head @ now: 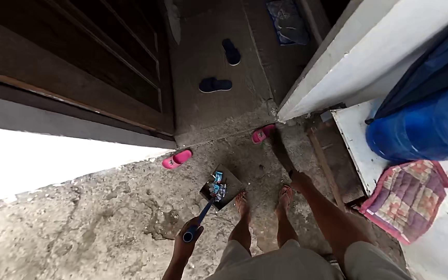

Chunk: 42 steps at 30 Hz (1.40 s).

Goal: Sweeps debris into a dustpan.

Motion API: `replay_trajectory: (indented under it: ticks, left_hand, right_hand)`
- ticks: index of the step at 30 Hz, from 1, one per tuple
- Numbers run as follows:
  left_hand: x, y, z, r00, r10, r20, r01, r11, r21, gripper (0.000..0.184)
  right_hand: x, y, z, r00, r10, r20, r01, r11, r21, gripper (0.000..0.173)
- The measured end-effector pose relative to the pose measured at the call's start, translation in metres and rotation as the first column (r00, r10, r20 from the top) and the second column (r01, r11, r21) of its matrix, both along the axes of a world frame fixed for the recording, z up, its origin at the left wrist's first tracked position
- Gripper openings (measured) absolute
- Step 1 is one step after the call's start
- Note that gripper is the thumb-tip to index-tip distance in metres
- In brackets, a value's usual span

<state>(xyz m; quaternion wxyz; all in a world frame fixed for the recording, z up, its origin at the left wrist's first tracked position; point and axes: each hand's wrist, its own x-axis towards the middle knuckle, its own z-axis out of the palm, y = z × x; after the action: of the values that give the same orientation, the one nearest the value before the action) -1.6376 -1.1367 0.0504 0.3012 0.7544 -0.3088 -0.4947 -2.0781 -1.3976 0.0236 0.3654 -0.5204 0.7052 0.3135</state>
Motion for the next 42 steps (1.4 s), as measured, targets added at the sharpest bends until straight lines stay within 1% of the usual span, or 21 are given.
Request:
replay_trajectory:
  ticks: [2, 4, 6, 9, 11, 13, 16, 18, 20, 22, 24, 26, 29, 30, 32, 34, 35, 37, 39, 40, 42]
  left_hand:
    - [-0.013, -0.002, 0.001, 1.000, 0.012, 0.022, -0.012, 1.000, 0.005, 0.034]
    - [-0.027, -0.008, 0.003, 0.999, 0.037, 0.029, -0.037, 0.999, 0.012, 0.034]
    - [-0.037, -0.016, 0.004, 0.997, 0.059, 0.042, -0.060, 0.998, 0.022, 0.035]
    - [-0.051, -0.020, 0.002, 0.994, 0.078, 0.072, -0.081, 0.996, 0.045, 0.037]
    - [-0.061, -0.024, 0.001, 0.991, 0.087, 0.099, -0.091, 0.995, 0.043, 0.036]
    - [-0.072, -0.024, 0.000, 0.988, 0.090, 0.125, -0.097, 0.994, 0.053, 0.035]
    - [-0.093, -0.016, 0.001, 0.986, 0.079, 0.149, -0.090, 0.994, 0.068, 0.035]
    - [-0.106, -0.012, 0.004, 0.982, 0.074, 0.173, -0.085, 0.995, 0.056, 0.034]
    - [-0.120, -0.004, 0.007, 0.980, 0.090, 0.176, -0.104, 0.992, 0.075, 0.035]
    - [-0.130, 0.006, 0.006, 0.979, 0.105, 0.176, -0.123, 0.988, 0.095, 0.036]
    - [-0.139, 0.015, 0.001, 0.977, 0.115, 0.179, -0.136, 0.984, 0.112, 0.036]
    - [-0.146, 0.027, -0.007, 0.979, 0.111, 0.172, -0.136, 0.980, 0.144, 0.036]
    - [-0.152, 0.046, -0.030, 0.982, 0.107, 0.155, -0.133, 0.976, 0.175, 0.035]
    - [-0.154, 0.051, -0.038, 0.983, 0.105, 0.152, -0.133, 0.974, 0.183, 0.035]
    - [-0.158, 0.057, -0.051, 0.981, 0.115, 0.155, -0.148, 0.966, 0.214, 0.034]
    - [-0.164, 0.062, -0.061, 0.980, 0.118, 0.161, -0.153, 0.962, 0.227, 0.034]
    - [-0.165, 0.064, -0.064, 0.981, 0.105, 0.160, -0.140, 0.964, 0.225, 0.035]
    - [-0.165, 0.073, -0.066, 0.985, 0.082, 0.150, -0.114, 0.969, 0.219, 0.035]
    - [-0.166, 0.083, -0.069, 0.988, 0.091, 0.128, -0.115, 0.973, 0.199, 0.034]
    - [-0.166, 0.089, -0.070, 0.988, 0.097, 0.120, -0.119, 0.974, 0.194, 0.035]
    - [-0.161, 0.096, -0.070, 0.989, 0.098, 0.111, -0.118, 0.976, 0.184, 0.035]
  right_hand:
    - [-0.013, 0.020, 0.006, 0.995, 0.097, 0.019, -0.099, 0.992, 0.083, 0.082]
    - [-0.046, 0.040, 0.030, 0.988, 0.152, 0.034, -0.155, 0.980, 0.128, 0.085]
    - [-0.086, 0.048, 0.060, 0.986, 0.166, 0.029, -0.168, 0.978, 0.125, 0.085]
    - [-0.139, 0.043, 0.095, 0.981, 0.193, 0.021, -0.194, 0.977, 0.085, 0.084]
    - [-0.152, 0.022, 0.109, 0.977, 0.212, 0.014, -0.212, 0.976, 0.052, 0.084]
    - [-0.153, -0.006, 0.102, 0.975, 0.224, -0.003, -0.224, 0.974, 0.042, 0.084]
    - [-0.140, -0.033, 0.052, 0.973, 0.233, 0.004, -0.233, 0.972, 0.012, 0.087]
    - [-0.122, -0.031, 0.023, 0.967, 0.251, 0.031, -0.252, 0.967, 0.028, 0.086]
    - [-0.113, -0.012, 0.012, 0.937, 0.346, 0.048, -0.350, 0.931, 0.107, 0.085]
    - [-0.124, 0.011, 0.016, 0.910, 0.410, 0.069, -0.416, 0.894, 0.166, 0.089]
    - [-0.151, 0.023, 0.032, 0.903, 0.418, 0.096, -0.428, 0.892, 0.145, 0.089]
    - [-0.180, 0.024, 0.060, 0.907, 0.402, 0.121, -0.416, 0.901, 0.125, 0.085]
    - [-0.203, 0.027, 0.087, 0.902, 0.422, 0.088, -0.429, 0.900, 0.080, 0.084]
    - [-0.202, 0.028, 0.087, 0.911, 0.408, 0.066, -0.412, 0.909, 0.066, 0.085]
    - [-0.184, 0.033, 0.073, 0.940, 0.340, 0.038, -0.342, 0.938, 0.051, 0.086]
    - [-0.151, 0.051, 0.049, 0.963, 0.267, 0.043, -0.270, 0.960, 0.078, 0.085]
    - [-0.130, 0.070, 0.038, 0.965, 0.256, 0.064, -0.261, 0.959, 0.109, 0.085]
    - [-0.092, 0.122, 0.021, 0.946, 0.293, 0.135, -0.316, 0.926, 0.206, 0.086]
    - [-0.072, 0.165, 0.019, 0.913, 0.346, 0.215, -0.397, 0.875, 0.278, 0.090]
    - [-0.068, 0.176, 0.024, 0.899, 0.369, 0.234, -0.429, 0.848, 0.311, 0.092]
    - [-0.077, 0.176, 0.043, 0.875, 0.413, 0.254, -0.477, 0.825, 0.302, 0.092]
